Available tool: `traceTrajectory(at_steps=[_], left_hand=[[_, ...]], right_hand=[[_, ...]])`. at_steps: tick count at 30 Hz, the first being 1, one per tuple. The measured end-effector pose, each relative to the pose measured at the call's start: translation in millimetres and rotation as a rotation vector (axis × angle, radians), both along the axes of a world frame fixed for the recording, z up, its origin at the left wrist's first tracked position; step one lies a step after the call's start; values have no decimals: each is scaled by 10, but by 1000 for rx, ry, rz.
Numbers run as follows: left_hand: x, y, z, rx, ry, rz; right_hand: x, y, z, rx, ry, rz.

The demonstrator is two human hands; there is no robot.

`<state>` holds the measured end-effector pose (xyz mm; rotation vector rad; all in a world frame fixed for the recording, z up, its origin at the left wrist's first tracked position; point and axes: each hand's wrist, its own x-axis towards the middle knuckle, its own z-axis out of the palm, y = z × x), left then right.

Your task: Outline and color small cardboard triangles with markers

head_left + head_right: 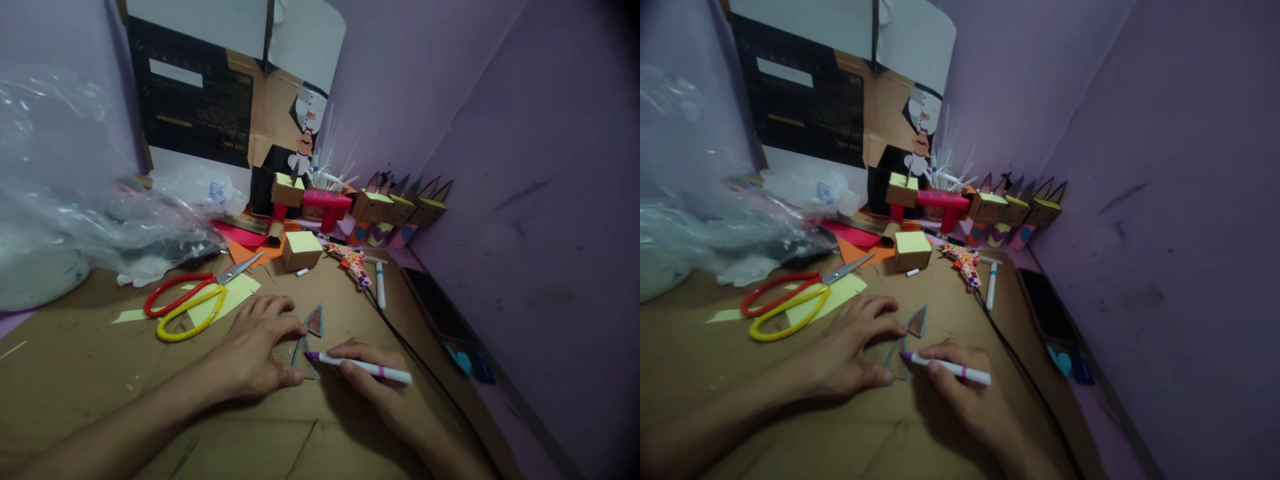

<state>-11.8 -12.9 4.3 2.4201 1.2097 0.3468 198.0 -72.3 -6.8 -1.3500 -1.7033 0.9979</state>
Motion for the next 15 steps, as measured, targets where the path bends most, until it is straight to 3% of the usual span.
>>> traceTrajectory(at_steps=[4,9,15], left_hand=[[7,0,15,5,-10,-9],[10,3,15,-14,-2,-5],[-1,-5,14,-10,-12,-8]], right_hand=[[4,-8,-1,-31,16,41],[-33,40,12,-155,143,-124],[-43,127,-15,-170,289,-159]])
